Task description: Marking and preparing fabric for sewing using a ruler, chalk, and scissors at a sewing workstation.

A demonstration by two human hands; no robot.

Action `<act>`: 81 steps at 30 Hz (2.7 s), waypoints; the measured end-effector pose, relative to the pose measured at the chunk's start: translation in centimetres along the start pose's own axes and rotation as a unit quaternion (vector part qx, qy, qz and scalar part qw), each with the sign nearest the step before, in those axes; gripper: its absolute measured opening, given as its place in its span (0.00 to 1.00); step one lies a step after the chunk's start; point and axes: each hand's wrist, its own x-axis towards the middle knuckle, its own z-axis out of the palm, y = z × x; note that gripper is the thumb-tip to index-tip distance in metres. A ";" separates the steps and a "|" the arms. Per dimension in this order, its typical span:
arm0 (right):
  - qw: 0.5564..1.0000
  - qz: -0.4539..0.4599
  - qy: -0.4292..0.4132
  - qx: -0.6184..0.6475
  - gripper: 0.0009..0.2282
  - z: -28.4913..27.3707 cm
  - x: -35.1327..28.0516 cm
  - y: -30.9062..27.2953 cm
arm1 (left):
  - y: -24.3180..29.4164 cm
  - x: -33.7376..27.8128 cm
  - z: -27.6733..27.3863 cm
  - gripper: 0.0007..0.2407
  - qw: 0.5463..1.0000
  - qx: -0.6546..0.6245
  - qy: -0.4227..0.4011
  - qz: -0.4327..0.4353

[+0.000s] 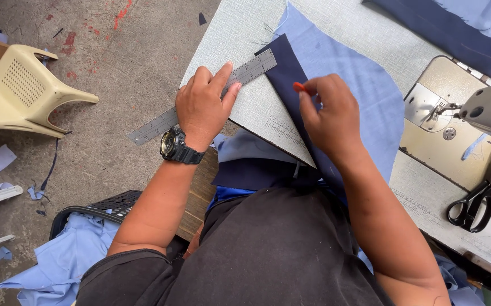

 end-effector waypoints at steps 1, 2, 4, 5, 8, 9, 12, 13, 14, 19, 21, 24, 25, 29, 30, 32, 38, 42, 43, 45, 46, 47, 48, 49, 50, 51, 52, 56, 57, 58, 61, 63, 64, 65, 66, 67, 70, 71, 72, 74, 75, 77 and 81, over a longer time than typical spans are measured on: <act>1.000 0.022 -0.004 0.016 0.03 0.5 0.6 0.2 | 0.0 0.0 -0.1 0.15 1.000 0.005 -0.001 0.004; 0.999 0.043 -0.008 0.031 0.03 1.1 1.2 0.5 | 0.0 0.0 -0.1 0.15 1.000 0.010 -0.001 0.008; 0.998 0.054 -0.013 0.039 0.02 2.0 2.0 1.0 | 0.0 0.0 -0.1 0.15 1.000 0.008 0.000 0.008; 0.997 0.066 -0.017 0.046 0.02 2.4 2.4 1.3 | -0.1 0.0 0.0 0.15 1.000 0.006 0.001 0.008; 0.993 0.092 -0.023 0.067 0.02 3.4 3.4 1.3 | 0.1 0.1 -0.3 0.15 1.000 0.004 0.005 0.012; 0.993 0.092 -0.024 0.066 0.02 3.0 3.8 0.7 | 0.0 0.1 -0.1 0.15 1.000 0.003 0.005 0.011; 0.981 0.151 -0.076 0.090 0.02 2.5 4.9 -0.6 | -0.1 0.1 0.2 0.16 1.000 0.020 0.017 0.011; 0.979 0.167 -0.088 0.081 0.03 2.6 5.0 -0.5 | -0.1 0.1 0.2 0.16 1.000 0.017 0.018 0.013; 0.976 0.183 -0.099 0.072 0.03 2.7 5.2 -0.5 | 0.0 0.1 0.1 0.15 1.000 0.013 0.019 0.016; 0.970 0.206 -0.116 0.047 0.03 3.1 5.5 -0.3 | 0.0 0.1 0.0 0.16 1.000 0.007 0.008 0.005; 0.968 0.214 -0.123 0.034 0.03 3.1 5.7 -0.4 | -0.1 0.2 0.1 0.16 1.000 0.010 0.012 0.004; 0.966 0.221 -0.128 0.030 0.03 3.1 5.7 -0.6 | -0.1 0.1 0.1 0.16 1.000 0.011 0.007 0.004; 0.966 0.221 -0.129 0.028 0.03 3.1 5.8 -0.6 | -0.1 0.1 0.2 0.16 1.000 0.015 0.009 0.004; 0.977 0.173 -0.123 -0.009 0.05 3.8 5.6 -0.3 | 0.0 0.1 0.0 0.15 1.000 0.014 0.014 0.007; 0.977 0.172 -0.123 -0.009 0.05 4.1 5.5 -0.1 | 0.0 0.1 0.0 0.15 1.000 0.014 0.015 0.007; 0.989 0.089 -0.103 -0.050 0.06 4.7 5.4 0.4 | -0.1 0.2 0.0 0.15 0.999 0.020 0.020 0.014; 0.993 0.058 -0.088 -0.045 0.10 4.8 5.4 0.5 | 0.1 0.3 -0.2 0.16 1.000 -0.002 0.000 -0.013; 0.993 0.062 -0.091 -0.036 0.09 4.8 5.3 0.6 | 0.9 3.0 -1.6 0.29 0.991 -0.044 -0.042 -0.117; 0.994 0.053 -0.082 -0.041 0.09 5.0 5.2 0.6 | 1.3 4.0 -1.8 0.30 0.987 -0.060 -0.057 -0.137; 0.995 0.042 -0.078 -0.044 0.10 5.3 5.0 0.6 | 2.3 5.6 -0.7 0.32 0.981 -0.075 -0.072 -0.161; 0.996 0.018 -0.061 -0.055 0.08 5.5 5.0 0.7 | 2.7 6.5 0.5 0.33 0.981 -0.073 -0.075 -0.165; 0.997 -0.007 -0.044 -0.066 0.07 5.6 5.1 0.8 | 3.2 7.4 1.7 0.34 0.980 -0.072 -0.078 -0.168; 0.997 -0.008 -0.044 -0.067 0.07 5.7 5.1 0.7 | 3.2 7.6 2.7 0.34 0.980 -0.073 -0.076 -0.168; 0.996 -0.021 -0.033 -0.084 0.08 5.8 5.1 0.7 | 3.3 7.8 3.7 0.35 0.983 -0.046 -0.084 -0.157; 0.994 -0.032 -0.021 -0.101 0.09 5.8 5.0 0.8 | 3.4 8.1 4.8 0.36 0.985 -0.019 -0.093 -0.144; 0.994 -0.032 -0.019 -0.102 0.09 5.8 5.0 0.9 | 3.4 8.2 4.9 0.36 0.985 -0.020 -0.092 -0.142; 0.994 -0.032 -0.023 -0.098 0.09 5.9 5.0 1.0 | 3.4 8.1 4.9 0.36 0.984 -0.019 -0.091 -0.149; 0.965 0.076 -0.197 -0.156 0.09 0.2 4.3 -2.7 | 3.1 8.2 5.1 0.37 0.987 -0.012 -0.088 -0.136; 0.966 0.076 -0.192 -0.157 0.09 -2.1 3.1 -3.8 | 3.3 8.1 4.8 0.37 0.988 -0.011 -0.084 -0.132; 0.979 0.102 -0.143 -0.104 0.07 -4.3 1.7 -5.0 | 3.5 7.9 4.4 0.37 0.987 -0.011 -0.096 -0.132; 0.997 0.067 -0.025 -0.036 0.01 -7.1 -5.3 -3.2 | 5.6 5.8 0.8 0.32 0.993 -0.035 -0.084 -0.068; 0.998 0.010 0.053 -0.033 0.02 -7.2 -9.7 -1.0 | 6.9 4.9 0.3 0.28 0.996 -0.068 -0.059 0.006; 0.999 0.032 0.043 -0.001 0.01 -6.9 -11.6 -0.3 | 6.9 4.2 1.2 0.30 0.996 -0.039 -0.075 0.028; 0.998 0.052 0.033 0.031 0.02 -6.6 -13.7 0.3 | 7.0 3.4 2.1 0.32 0.995 -0.009 -0.090 0.049; 0.997 0.054 0.041 0.030 0.02 -6.1 -13.3 1.4 | 6.5 4.5 2.8 0.32 0.994 -0.008 -0.088 0.057; 0.998 0.056 0.023 0.021 0.02 -5.7 -12.9 2.5 | 6.2 5.6 3.3 0.33 0.994 0.004 -0.096 0.060; 0.998 0.057 0.012 0.009 0.02 -6.0 -10.1 3.9 | 4.9 11.4 5.7 0.33 0.988 0.025 -0.141 0.062; 0.999 0.047 0.007 0.013 0.04 -6.2 -8.9 4.1 | 4.3 13.7 6.4 0.33 0.982 0.040 -0.178 0.045; 0.999 0.041 0.019 0.012 0.04 -6.2 -9.1 3.3 | 4.4 14.6 6.4 0.33 0.984 0.044 -0.167 0.052; 0.996 0.017 -0.083 0.040 0.06 -5.9 -9.5 1.5 | 4.1 16.1 6.4 0.35 0.987 0.074 -0.137 0.036; 0.996 0.013 -0.077 0.040 0.06 -5.9 -10.4 1.1 | 4.4 16.0 5.4 0.35 0.987 0.078 -0.132 0.039; 0.994 0.002 -0.113 -0.006 0.02 -5.8 -12.9 0.3 | 5.6 15.0 4.4 0.37 0.983 0.054 -0.174 0.011; 0.990 0.022 -0.129 -0.060 0.04 -6.4 -16.6 0.0 | 4.9 14.5 4.3 0.41 0.975 0.049 -0.215 -0.001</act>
